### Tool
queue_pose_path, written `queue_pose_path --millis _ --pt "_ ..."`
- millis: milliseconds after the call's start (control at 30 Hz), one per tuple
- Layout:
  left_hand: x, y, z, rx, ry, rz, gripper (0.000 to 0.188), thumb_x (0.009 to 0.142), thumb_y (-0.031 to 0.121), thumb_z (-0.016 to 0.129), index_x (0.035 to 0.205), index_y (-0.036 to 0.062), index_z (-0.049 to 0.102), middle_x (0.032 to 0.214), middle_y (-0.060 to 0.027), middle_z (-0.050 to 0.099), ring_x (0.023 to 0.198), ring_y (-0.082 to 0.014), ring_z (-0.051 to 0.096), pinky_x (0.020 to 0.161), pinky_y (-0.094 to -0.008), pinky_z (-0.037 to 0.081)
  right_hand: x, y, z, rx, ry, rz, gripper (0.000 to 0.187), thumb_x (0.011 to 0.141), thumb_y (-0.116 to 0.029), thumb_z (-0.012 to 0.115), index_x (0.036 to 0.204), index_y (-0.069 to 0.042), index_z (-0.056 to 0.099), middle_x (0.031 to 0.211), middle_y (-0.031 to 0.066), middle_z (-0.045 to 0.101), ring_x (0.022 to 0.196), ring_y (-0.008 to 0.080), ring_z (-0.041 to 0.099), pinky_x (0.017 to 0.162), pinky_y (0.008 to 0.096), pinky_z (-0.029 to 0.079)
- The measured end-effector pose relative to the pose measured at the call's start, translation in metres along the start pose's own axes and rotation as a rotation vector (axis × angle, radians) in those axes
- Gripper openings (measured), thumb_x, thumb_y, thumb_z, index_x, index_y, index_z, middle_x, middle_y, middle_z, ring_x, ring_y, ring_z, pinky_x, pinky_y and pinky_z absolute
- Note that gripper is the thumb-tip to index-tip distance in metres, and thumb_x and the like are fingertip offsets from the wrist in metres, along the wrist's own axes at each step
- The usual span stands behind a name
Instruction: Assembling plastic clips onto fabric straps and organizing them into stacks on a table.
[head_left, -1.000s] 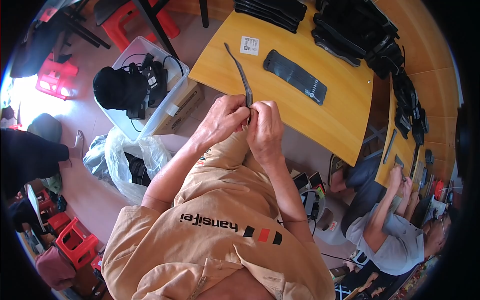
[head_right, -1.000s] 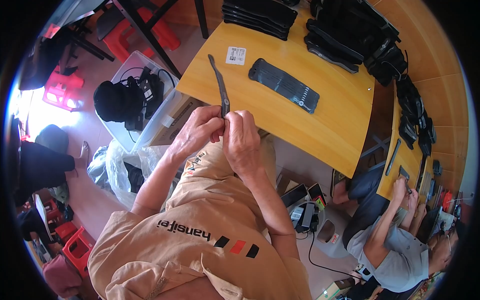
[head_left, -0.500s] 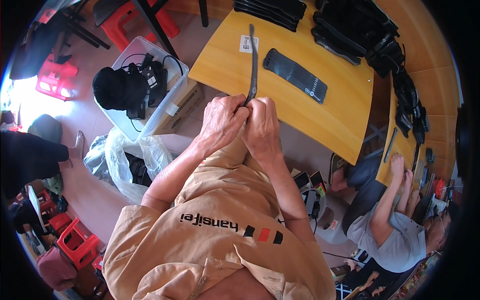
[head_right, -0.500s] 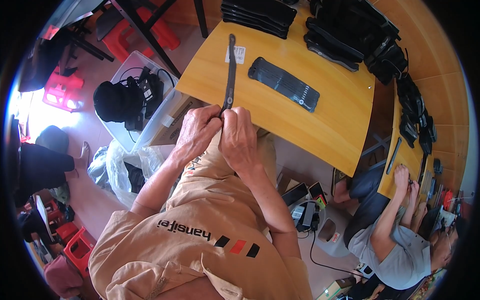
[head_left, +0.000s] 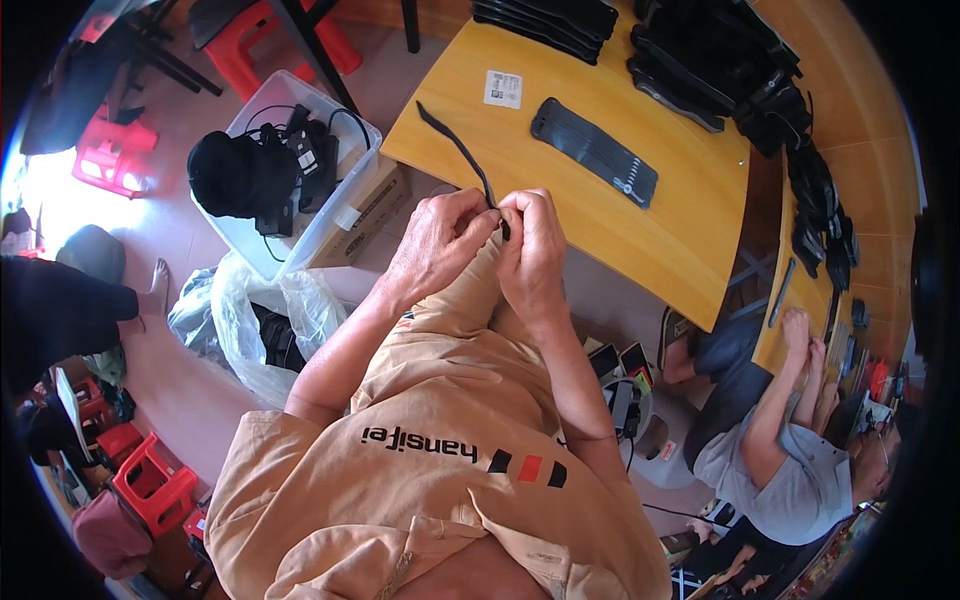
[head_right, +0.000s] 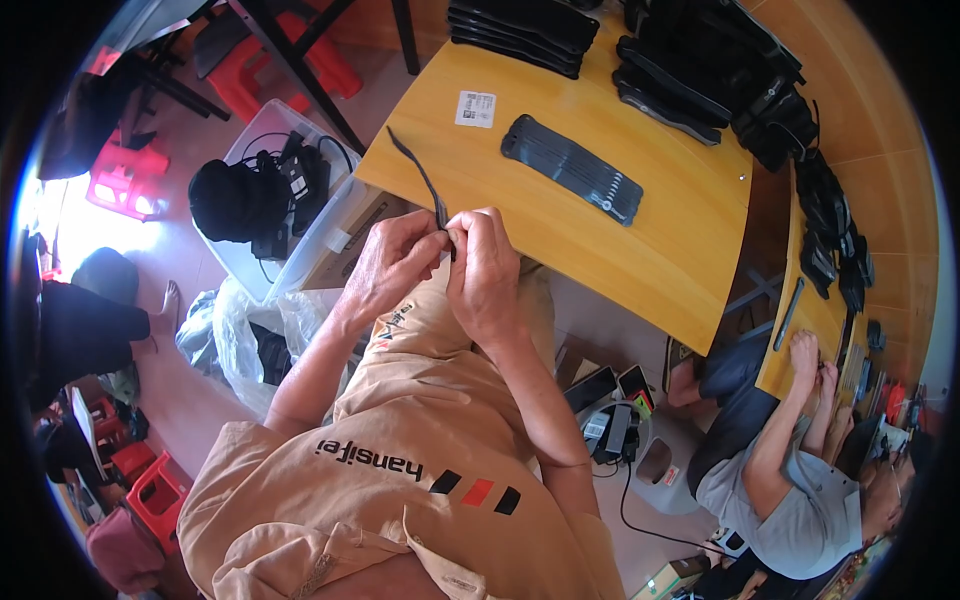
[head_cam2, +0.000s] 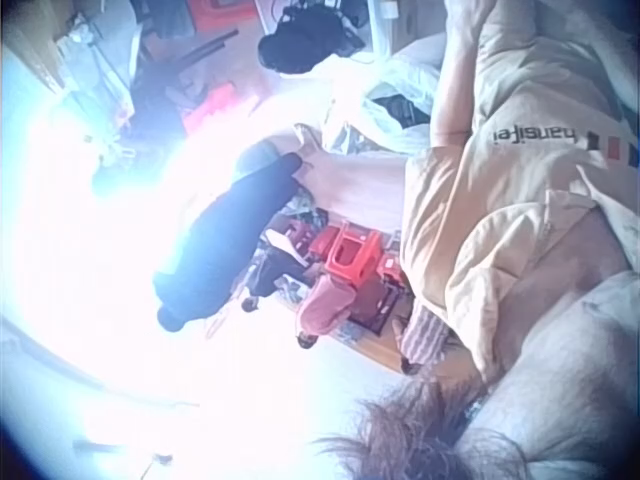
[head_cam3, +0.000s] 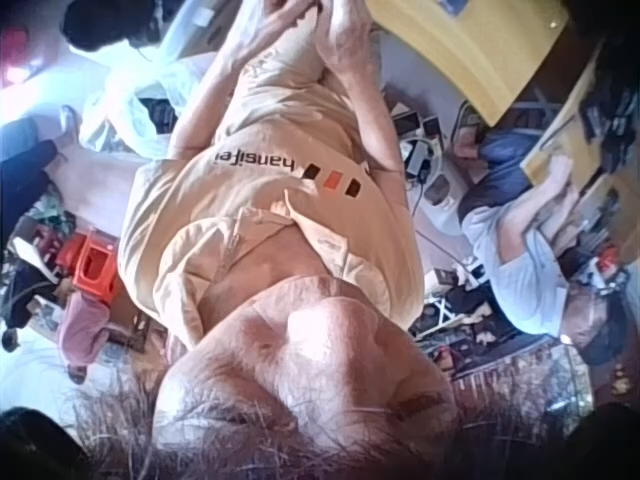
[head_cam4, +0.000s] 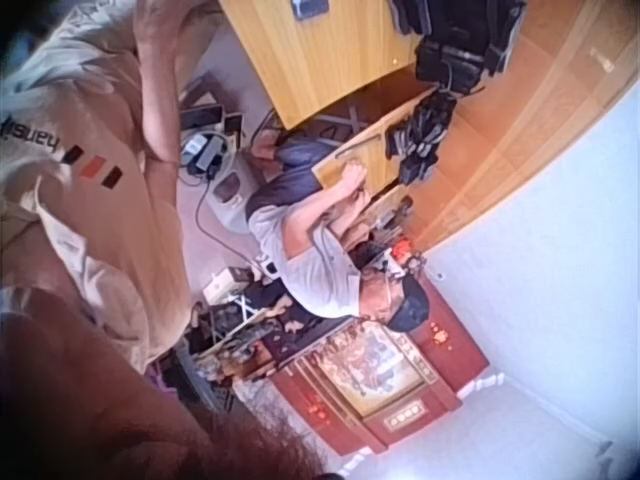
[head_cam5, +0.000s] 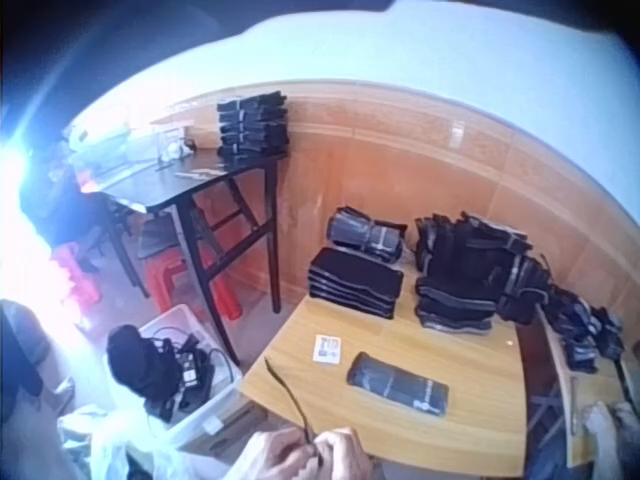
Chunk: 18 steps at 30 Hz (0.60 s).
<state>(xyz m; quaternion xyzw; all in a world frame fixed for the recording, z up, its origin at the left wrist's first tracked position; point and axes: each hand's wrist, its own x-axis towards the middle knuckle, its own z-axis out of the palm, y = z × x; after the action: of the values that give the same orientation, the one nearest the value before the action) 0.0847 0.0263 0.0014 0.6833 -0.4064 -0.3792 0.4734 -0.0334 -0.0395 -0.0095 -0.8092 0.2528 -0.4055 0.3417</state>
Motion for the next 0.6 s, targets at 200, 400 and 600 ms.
queue_pose_path --millis 200,400,600 --pt "-0.002 0.000 -0.003 -0.036 -0.040 0.000 0.025 0.080 0.018 0.057 0.074 -0.0058 0.052 0.059 -0.0111 0.051 0.053 -0.0158 0.050 0.052 -0.0322 0.040 0.003 -0.004 -0.002 0.023 -0.023 -0.013 0.011 0.084 0.005 0.050 0.092 -0.001 0.048 0.082 0.0145 0.049 0.074 0.0319 0.053 0.064 0.0377 0.043" --pt "-0.002 0.003 -0.002 -0.177 -0.076 -0.046 0.024 0.081 0.017 0.055 0.074 -0.0059 0.051 0.061 -0.0078 0.054 0.058 -0.0120 0.055 0.055 -0.0265 0.045 0.002 -0.005 0.000 -0.054 -0.001 -0.046 0.010 0.084 0.004 0.050 0.092 -0.001 0.048 0.082 0.0145 0.049 0.075 0.0313 0.053 0.064 0.0388 0.044" --pt "-0.001 -0.002 0.004 -0.061 0.001 0.030 0.021 0.077 0.013 0.052 0.071 -0.0070 0.049 0.059 -0.0180 0.052 0.052 -0.0257 0.054 0.052 -0.0348 0.042 0.000 -0.006 0.002 -0.090 -0.023 -0.035 0.008 0.085 0.004 0.048 0.092 0.000 0.047 0.084 0.0152 0.048 0.073 0.0322 0.052 0.064 0.0381 0.044"
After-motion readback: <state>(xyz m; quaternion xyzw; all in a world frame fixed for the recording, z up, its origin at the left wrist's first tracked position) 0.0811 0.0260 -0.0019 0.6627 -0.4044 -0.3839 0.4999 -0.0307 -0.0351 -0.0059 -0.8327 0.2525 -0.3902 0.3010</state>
